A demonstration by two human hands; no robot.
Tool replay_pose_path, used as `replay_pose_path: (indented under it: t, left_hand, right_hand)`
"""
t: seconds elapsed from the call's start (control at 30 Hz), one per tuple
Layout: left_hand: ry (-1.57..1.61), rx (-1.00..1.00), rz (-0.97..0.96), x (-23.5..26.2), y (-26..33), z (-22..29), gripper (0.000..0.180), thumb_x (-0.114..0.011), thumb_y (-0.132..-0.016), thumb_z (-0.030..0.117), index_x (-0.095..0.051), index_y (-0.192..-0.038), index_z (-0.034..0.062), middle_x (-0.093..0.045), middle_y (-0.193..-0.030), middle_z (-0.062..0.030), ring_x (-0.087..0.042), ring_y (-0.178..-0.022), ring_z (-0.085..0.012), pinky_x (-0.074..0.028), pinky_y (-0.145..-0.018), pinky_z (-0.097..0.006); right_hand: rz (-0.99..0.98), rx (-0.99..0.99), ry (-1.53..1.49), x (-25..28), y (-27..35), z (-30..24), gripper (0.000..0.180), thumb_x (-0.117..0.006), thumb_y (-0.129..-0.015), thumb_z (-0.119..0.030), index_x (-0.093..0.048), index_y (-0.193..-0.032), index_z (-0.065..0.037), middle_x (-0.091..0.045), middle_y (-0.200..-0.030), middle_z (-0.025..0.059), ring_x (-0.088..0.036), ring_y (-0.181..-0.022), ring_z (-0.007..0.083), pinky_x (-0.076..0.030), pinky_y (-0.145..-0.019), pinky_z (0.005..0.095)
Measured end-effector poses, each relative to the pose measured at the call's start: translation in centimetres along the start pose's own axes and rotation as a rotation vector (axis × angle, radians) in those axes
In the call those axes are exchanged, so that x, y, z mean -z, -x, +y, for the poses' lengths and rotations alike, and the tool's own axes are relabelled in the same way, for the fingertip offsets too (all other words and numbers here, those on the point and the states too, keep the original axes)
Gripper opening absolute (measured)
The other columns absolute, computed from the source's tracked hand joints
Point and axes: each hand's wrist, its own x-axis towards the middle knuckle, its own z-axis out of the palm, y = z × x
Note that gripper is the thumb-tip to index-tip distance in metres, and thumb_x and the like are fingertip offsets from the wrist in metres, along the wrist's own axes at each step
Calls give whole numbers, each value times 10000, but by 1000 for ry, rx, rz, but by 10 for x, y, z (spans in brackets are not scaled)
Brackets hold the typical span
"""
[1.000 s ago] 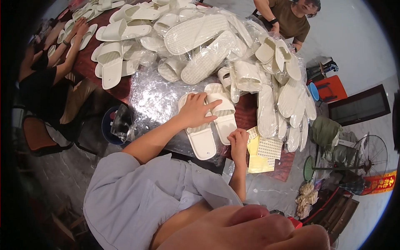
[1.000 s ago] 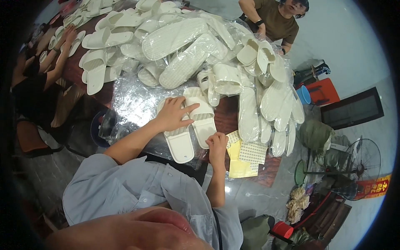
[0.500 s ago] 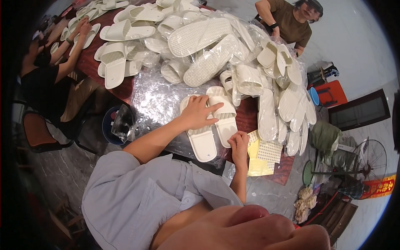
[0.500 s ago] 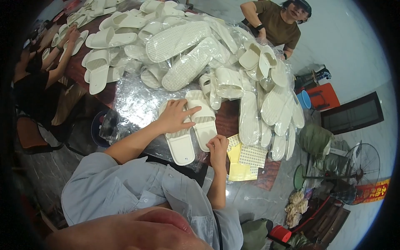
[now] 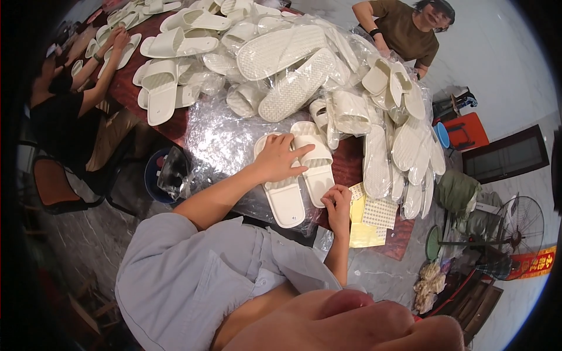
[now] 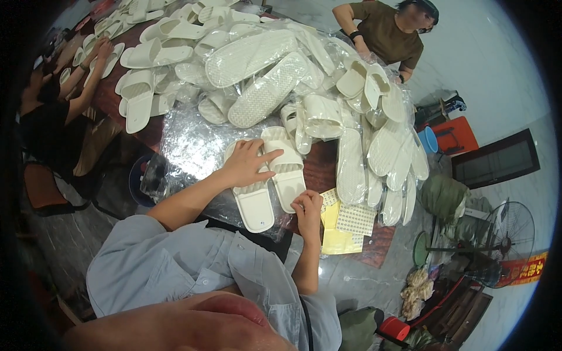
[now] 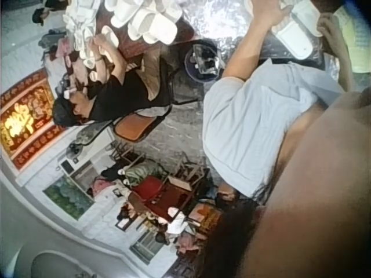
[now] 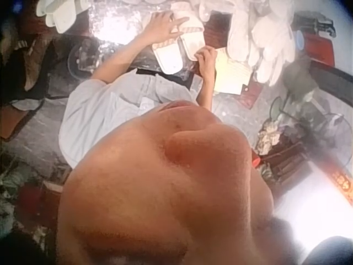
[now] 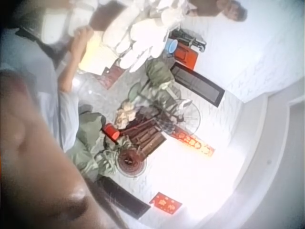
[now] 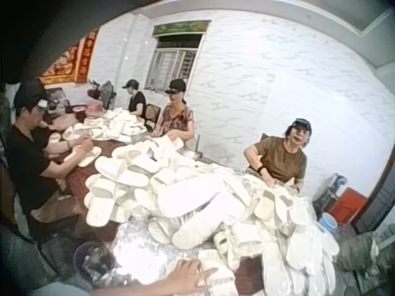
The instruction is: Packing pairs of white sandals into plastic bags.
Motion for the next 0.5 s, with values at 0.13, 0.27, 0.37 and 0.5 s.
replay_pose_path:
  t: [0.13, 0.27, 0.37, 0.5]
  left_hand:
    - [-30, -12, 37, -3, 1, -1, 607, -644, -853, 480, -518, -1413, 285, -512, -1218, -237, -475, -1177, -384, -297, -1019, -490]
    - [-31, -16, 21, -3, 3, -1, 612, -644, -853, 482, -512, -1417, 286, -507, -1233, -243, -472, -1185, -387, -298, -1024, -490]
    - [-16, 1, 9, -3, 2, -1, 633, -662, -845, 464, -489, -1434, 309, -488, -1262, -234, -469, -1193, -396, -304, -1038, -507]
    - [-17, -13, 40, -4, 2, 0, 638, -673, -837, 457, -494, -1430, 303, -493, -1250, -230, -474, -1181, -392, -313, -1025, -501]
  right_hand:
    - [-4, 9, 16, -1, 5, 7, 171, -726, -752, -12, -615, -881, -31, -525, -1088, 124, -476, -1054, 309, -396, -925, 392]
    - [-42, -51, -81, 4, 2, 5, 151, -711, -767, -6, -599, -867, -28, -513, -1122, 132, -477, -1074, 314, -395, -947, 388]
    - [-84, -81, -153, 13, 3, 5, 145, -706, -773, -6, -600, -869, -27, -505, -1136, 134, -475, -1085, 317, -393, -958, 387]
    - [-120, 18, -38, 17, 4, 1, 147, -706, -772, -4, -601, -873, -23, -500, -1141, 135, -471, -1093, 318, -391, -964, 389]
